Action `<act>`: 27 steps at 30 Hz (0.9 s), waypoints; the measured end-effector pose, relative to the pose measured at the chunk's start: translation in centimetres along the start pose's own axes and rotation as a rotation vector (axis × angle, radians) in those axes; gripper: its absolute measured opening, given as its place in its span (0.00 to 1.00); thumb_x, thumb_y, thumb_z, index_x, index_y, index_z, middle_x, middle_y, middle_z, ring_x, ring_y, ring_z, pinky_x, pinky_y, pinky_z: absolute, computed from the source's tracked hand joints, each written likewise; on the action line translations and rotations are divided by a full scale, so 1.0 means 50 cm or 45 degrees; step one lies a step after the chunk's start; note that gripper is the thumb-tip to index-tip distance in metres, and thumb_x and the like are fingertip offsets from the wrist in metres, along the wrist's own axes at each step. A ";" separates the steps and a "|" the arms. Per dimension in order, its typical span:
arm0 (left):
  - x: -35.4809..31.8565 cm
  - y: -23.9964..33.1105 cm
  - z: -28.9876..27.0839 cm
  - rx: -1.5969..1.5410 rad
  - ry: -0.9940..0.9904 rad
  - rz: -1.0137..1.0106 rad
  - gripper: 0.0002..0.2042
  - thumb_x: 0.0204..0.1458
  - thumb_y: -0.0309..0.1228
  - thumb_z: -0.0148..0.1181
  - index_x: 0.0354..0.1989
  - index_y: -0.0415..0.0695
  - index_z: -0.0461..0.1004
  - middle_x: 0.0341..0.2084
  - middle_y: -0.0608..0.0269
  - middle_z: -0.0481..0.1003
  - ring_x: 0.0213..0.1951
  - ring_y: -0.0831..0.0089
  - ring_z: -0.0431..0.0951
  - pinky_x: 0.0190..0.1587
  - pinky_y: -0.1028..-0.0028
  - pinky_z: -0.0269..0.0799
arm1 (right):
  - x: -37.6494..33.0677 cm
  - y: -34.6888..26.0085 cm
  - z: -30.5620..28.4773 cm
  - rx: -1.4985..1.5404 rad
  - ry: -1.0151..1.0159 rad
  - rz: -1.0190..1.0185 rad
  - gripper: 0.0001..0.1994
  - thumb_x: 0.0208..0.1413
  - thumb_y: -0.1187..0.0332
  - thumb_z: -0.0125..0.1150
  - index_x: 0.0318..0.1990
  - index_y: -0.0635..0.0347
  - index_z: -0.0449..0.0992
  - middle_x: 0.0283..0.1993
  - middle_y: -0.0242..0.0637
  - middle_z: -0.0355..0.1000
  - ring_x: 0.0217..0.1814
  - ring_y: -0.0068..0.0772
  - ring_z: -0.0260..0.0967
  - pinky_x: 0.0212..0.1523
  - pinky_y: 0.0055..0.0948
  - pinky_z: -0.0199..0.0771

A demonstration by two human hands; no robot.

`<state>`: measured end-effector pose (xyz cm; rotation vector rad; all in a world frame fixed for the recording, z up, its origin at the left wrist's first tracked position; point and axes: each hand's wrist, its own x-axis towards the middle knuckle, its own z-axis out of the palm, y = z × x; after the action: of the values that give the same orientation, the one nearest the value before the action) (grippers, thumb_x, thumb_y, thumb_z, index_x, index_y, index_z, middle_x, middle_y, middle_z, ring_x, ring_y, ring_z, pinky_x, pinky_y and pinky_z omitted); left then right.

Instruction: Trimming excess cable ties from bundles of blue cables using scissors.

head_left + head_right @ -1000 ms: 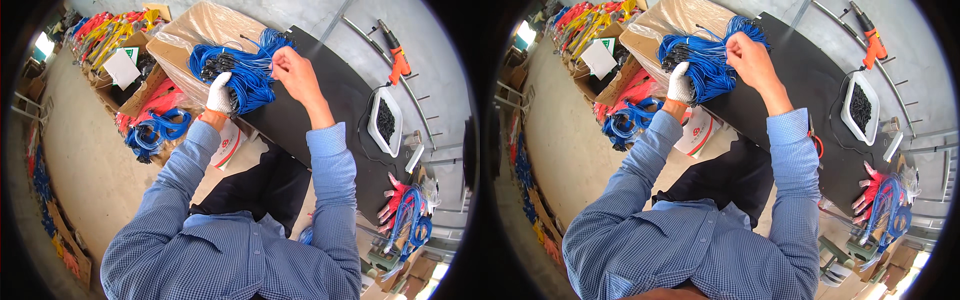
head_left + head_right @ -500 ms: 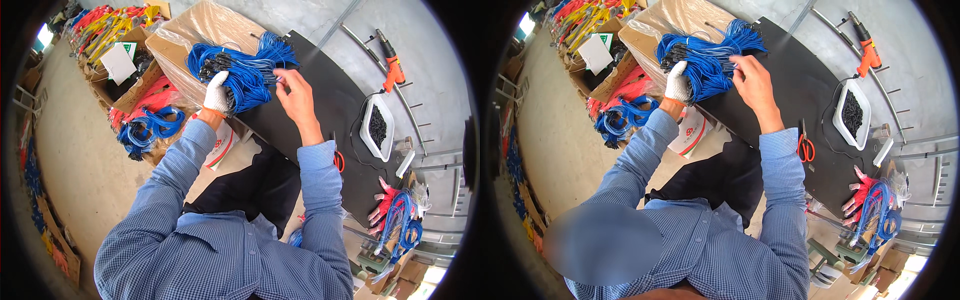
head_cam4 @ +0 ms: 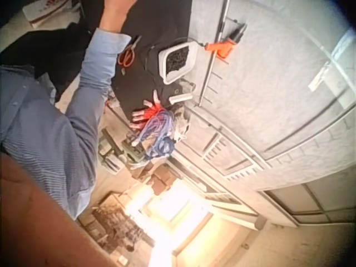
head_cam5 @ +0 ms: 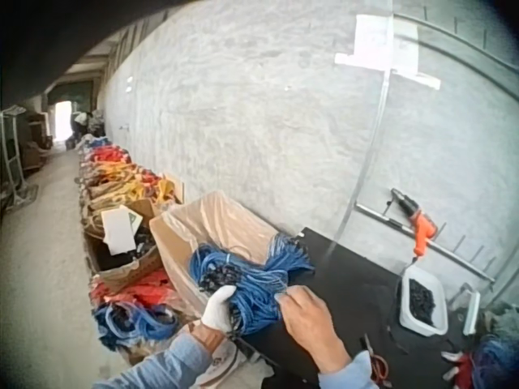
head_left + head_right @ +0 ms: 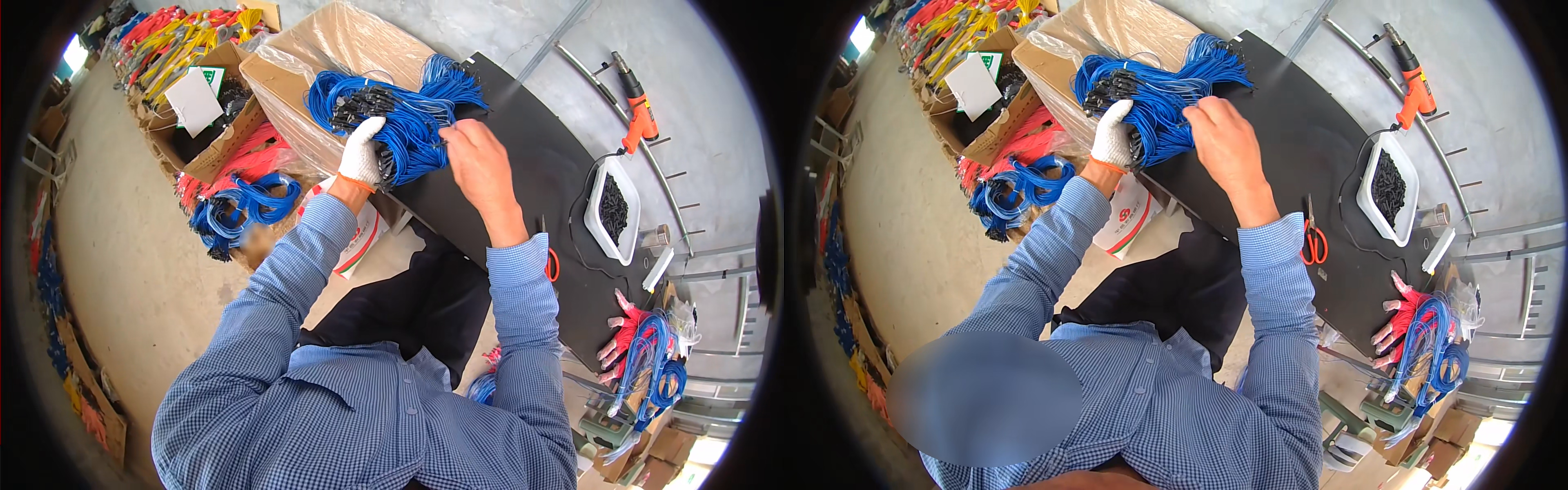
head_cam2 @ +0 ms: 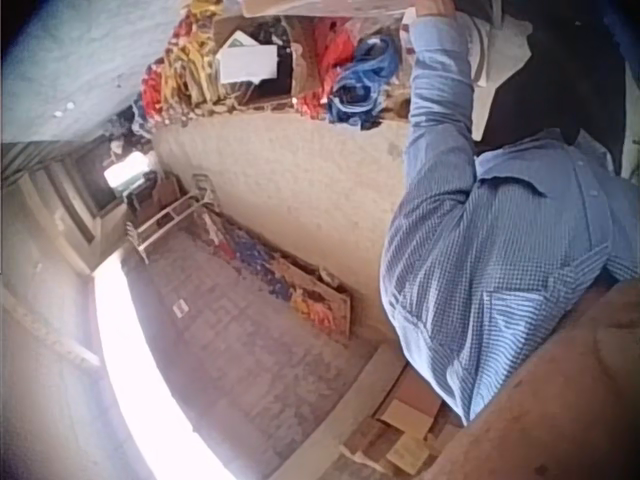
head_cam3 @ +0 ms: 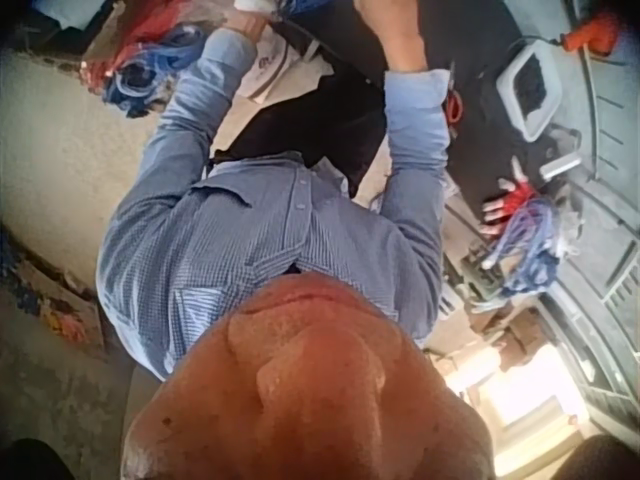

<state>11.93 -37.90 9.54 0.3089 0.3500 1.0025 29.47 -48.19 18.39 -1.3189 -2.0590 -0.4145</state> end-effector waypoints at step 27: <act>0.014 0.004 -0.048 -0.052 0.009 0.057 0.28 0.56 0.37 0.66 0.63 0.37 0.70 0.56 0.46 0.78 0.56 0.47 0.79 0.63 0.46 0.74 | -0.053 0.107 0.074 0.814 -0.300 0.848 0.14 0.65 0.77 0.60 0.57 0.62 0.80 0.51 0.37 0.82 0.51 0.26 0.78 0.52 0.28 0.79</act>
<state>11.12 -36.97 7.37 0.2773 0.3293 1.0540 33.69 -45.54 13.47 -1.5565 -1.5698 0.6621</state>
